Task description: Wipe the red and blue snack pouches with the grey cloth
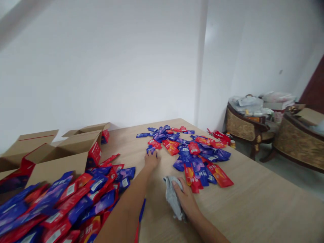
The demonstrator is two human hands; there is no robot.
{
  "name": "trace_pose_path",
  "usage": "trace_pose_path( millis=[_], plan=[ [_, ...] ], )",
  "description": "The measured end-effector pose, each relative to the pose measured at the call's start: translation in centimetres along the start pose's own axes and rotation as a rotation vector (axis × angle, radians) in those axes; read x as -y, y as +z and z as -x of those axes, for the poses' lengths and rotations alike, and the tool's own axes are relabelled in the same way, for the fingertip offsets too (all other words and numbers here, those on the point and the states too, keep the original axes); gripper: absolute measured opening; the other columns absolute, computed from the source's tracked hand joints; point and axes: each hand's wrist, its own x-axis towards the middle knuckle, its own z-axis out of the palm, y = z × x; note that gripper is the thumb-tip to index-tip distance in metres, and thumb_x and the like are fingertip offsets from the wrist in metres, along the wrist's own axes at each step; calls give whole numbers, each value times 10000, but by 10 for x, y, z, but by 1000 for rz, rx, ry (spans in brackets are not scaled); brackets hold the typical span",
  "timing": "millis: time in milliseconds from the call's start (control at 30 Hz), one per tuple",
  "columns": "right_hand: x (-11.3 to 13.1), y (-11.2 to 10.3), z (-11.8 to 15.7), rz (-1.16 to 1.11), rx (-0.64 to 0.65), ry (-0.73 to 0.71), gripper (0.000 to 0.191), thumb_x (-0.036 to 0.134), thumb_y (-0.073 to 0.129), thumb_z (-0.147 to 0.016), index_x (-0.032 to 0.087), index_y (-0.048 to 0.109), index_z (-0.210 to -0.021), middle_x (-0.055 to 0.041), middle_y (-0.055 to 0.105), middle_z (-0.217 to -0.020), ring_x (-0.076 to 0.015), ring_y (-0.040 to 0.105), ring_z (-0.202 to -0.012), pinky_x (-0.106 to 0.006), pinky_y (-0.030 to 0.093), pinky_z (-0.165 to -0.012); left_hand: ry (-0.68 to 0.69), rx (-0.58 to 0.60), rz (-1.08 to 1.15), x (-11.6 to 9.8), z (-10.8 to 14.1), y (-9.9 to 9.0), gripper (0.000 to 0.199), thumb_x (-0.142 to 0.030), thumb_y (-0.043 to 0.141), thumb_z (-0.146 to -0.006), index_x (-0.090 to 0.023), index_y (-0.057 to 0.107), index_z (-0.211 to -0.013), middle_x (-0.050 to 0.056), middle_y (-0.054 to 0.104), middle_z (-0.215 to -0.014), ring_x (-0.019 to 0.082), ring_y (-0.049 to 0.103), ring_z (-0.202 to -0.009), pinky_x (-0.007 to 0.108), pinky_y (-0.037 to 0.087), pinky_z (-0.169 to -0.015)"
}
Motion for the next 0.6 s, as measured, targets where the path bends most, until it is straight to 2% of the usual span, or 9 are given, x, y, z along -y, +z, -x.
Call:
trace_pose_path(
  millis=[133,267,333,400,467,533,600],
  plan=[
    [-4,1,0,-23,-55,2,363,507,482,-823,197,612,-961,-52,667,-916,-217,605,-887,-314,456,-792,89,0,-131,-17,34,8,323,-189,426,-871,-163,516,-1179,193,491,-1230,307,484,-1113,433,355,-908],
    [-8,1,-1,-47,-103,-8,419,512,478,-824,173,580,-1048,-83,649,-1023,-226,590,-974,-328,459,-831,123,-6,-190,-31,86,8,322,-152,390,-877,-152,502,-1179,185,514,-1191,300,498,-1080,434,363,-898],
    [-9,1,-1,-54,-126,-53,432,504,462,-838,165,556,-1089,-97,629,-1080,-225,572,-1024,-338,447,-875,116,-28,-134,-36,115,3,302,-154,393,-874,-138,514,-1150,182,539,-1159,300,497,-1078,436,352,-914],
    [-7,0,2,-51,-150,-119,421,480,443,-858,166,532,-1123,-103,611,-1120,-222,555,-1059,-354,432,-911,89,-65,82,-39,140,-6,296,-170,429,-855,-133,519,-1135,173,563,-1131,295,497,-1084,427,338,-940],
    [-2,0,10,-11,-163,-204,395,448,435,-872,176,515,-1146,-105,600,-1131,-223,543,-1076,-376,423,-930,15,-70,497,-42,160,-15,318,-205,451,-843,-147,511,-1150,141,592,-1097,261,523,-1064,380,347,-950],
    [5,1,21,80,-114,-331,365,406,437,-880,186,510,-1161,-106,589,-1146,-225,528,-1094,-391,415,-943,-143,6,1006,-44,175,-21,307,-278,420,-861,-149,533,-1115,105,629,-998,225,581,-961,334,401,-900],
    [14,4,33,210,-3,-484,350,359,438,-884,198,515,-1185,-108,565,-1202,-228,494,-1146,-406,387,-978,-336,138,1447,-43,188,-22,315,-357,402,-868,-131,582,-996,82,646,-852,206,619,-815,313,454,-814]
  ],
)
